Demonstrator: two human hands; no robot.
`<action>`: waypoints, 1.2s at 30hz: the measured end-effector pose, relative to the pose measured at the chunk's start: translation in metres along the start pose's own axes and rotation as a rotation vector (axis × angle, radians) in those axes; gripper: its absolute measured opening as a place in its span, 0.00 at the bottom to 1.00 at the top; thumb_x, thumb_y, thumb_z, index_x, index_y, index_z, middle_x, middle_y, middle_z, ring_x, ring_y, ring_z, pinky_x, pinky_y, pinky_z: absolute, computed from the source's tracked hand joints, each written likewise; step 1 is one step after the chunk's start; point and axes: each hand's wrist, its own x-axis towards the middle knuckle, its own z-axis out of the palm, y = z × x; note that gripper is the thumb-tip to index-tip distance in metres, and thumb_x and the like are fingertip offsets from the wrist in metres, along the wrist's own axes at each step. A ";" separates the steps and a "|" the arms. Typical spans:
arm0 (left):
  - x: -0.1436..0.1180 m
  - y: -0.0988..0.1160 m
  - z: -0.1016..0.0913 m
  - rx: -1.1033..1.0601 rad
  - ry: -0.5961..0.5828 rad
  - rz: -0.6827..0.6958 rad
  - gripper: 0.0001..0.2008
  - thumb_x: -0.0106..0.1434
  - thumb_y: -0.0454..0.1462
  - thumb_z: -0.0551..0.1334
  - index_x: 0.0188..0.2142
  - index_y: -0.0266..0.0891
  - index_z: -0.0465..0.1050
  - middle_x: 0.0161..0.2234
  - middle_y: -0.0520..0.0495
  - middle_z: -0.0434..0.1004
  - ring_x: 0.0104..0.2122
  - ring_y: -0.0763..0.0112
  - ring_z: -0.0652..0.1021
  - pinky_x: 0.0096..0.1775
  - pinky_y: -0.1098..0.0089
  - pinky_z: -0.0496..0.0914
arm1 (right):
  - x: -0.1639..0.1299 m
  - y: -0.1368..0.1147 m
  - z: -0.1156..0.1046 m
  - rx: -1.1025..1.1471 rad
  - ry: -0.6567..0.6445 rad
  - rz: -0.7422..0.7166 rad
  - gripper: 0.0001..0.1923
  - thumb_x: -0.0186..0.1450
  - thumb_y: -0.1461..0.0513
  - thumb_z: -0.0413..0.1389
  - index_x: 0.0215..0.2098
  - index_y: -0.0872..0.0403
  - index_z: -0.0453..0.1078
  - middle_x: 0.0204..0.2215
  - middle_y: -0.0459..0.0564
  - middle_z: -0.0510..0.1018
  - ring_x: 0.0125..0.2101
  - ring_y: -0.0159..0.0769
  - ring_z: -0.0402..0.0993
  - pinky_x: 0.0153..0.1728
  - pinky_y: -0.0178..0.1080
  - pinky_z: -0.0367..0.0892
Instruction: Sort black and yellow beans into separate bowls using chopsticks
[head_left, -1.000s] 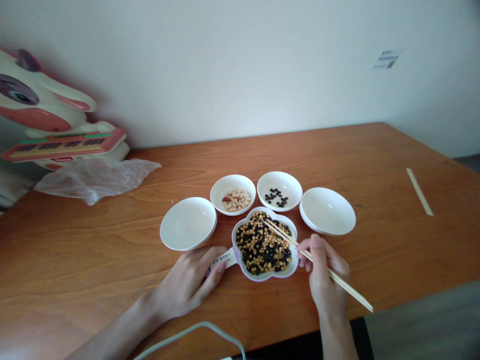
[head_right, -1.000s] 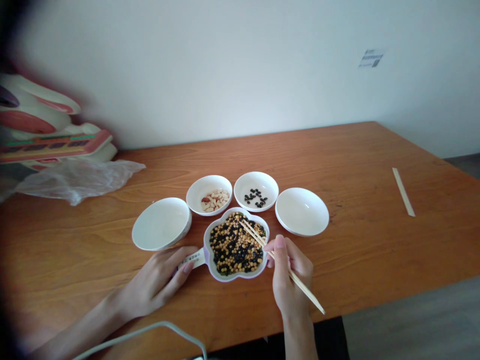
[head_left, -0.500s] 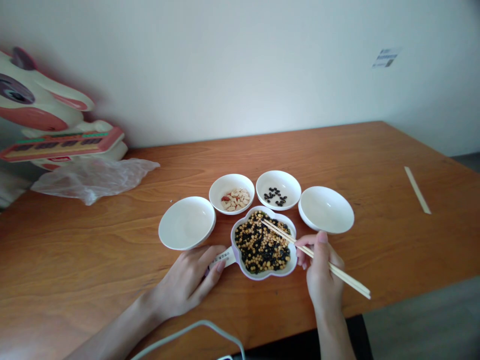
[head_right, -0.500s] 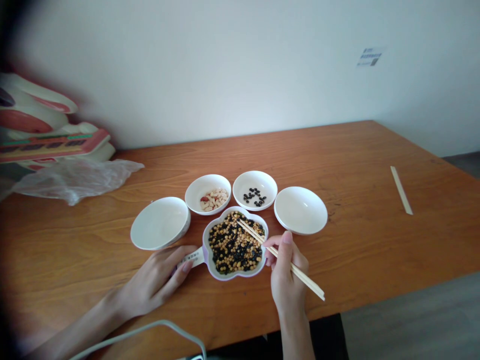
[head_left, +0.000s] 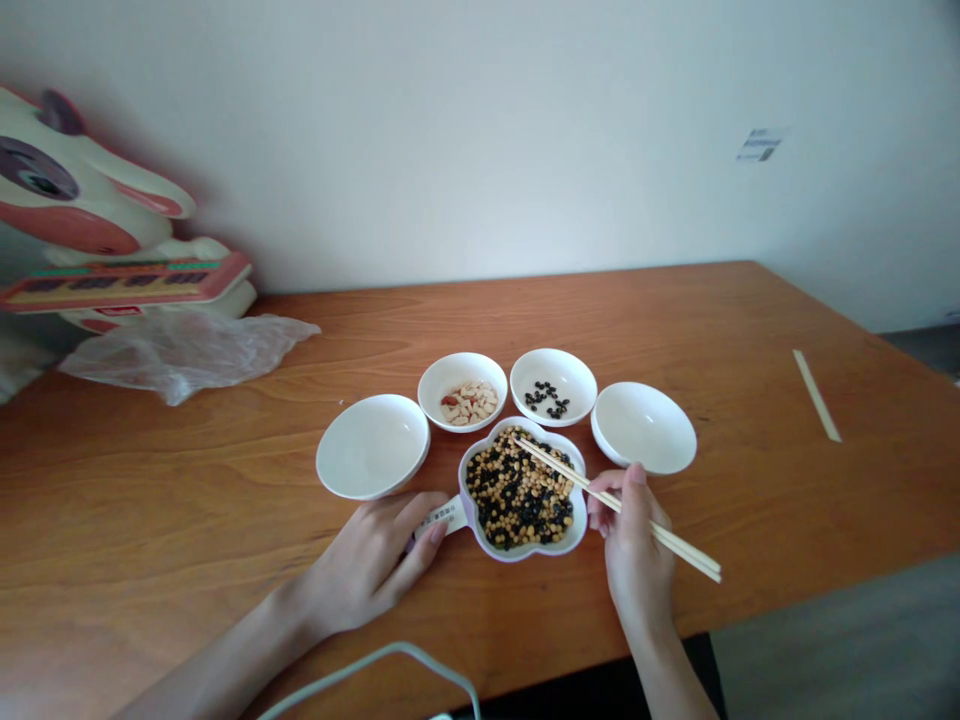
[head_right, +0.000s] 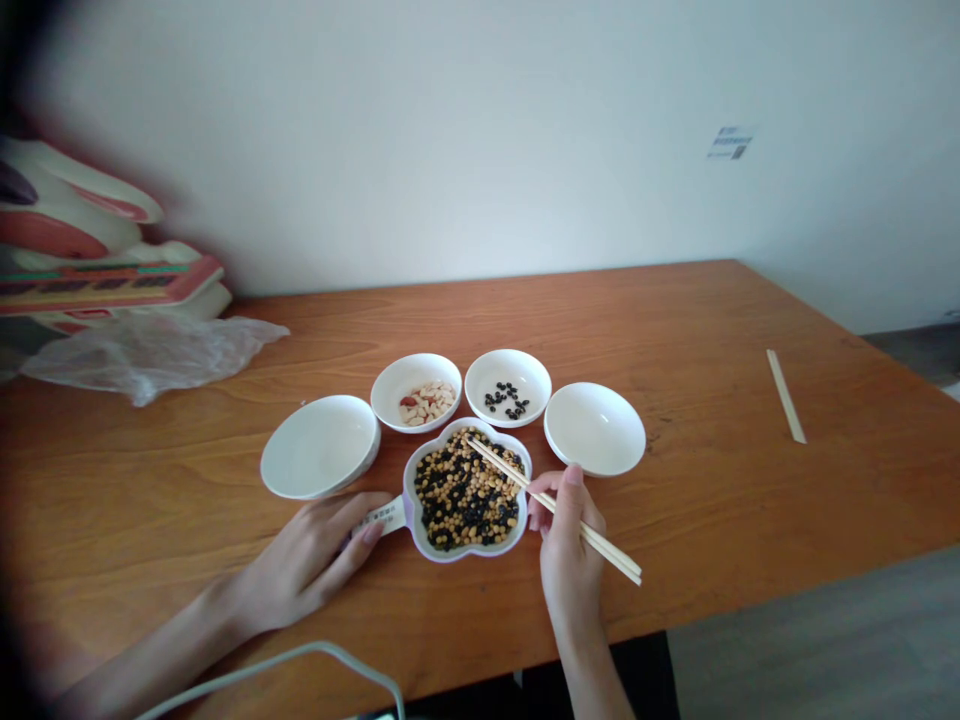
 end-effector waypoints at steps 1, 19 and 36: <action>0.000 0.000 0.000 -0.004 0.002 0.004 0.13 0.78 0.38 0.52 0.57 0.46 0.69 0.50 0.47 0.81 0.44 0.63 0.82 0.48 0.65 0.73 | 0.000 0.000 0.000 -0.002 0.002 0.000 0.30 0.75 0.42 0.48 0.26 0.54 0.72 0.20 0.45 0.69 0.21 0.29 0.62 0.21 0.32 0.58; 0.001 0.005 -0.003 -0.005 0.004 0.002 0.13 0.79 0.39 0.50 0.54 0.42 0.71 0.48 0.43 0.81 0.44 0.61 0.81 0.50 0.62 0.74 | -0.003 0.004 0.001 -0.102 -0.068 -0.051 0.27 0.75 0.45 0.51 0.27 0.54 0.72 0.24 0.47 0.73 0.24 0.31 0.62 0.26 0.36 0.58; 0.000 0.004 -0.002 -0.028 -0.007 -0.006 0.12 0.79 0.39 0.50 0.54 0.43 0.70 0.47 0.44 0.81 0.43 0.62 0.82 0.48 0.62 0.73 | -0.013 0.010 -0.006 -0.132 -0.061 -0.185 0.28 0.76 0.46 0.46 0.27 0.52 0.73 0.23 0.46 0.71 0.23 0.33 0.62 0.26 0.38 0.57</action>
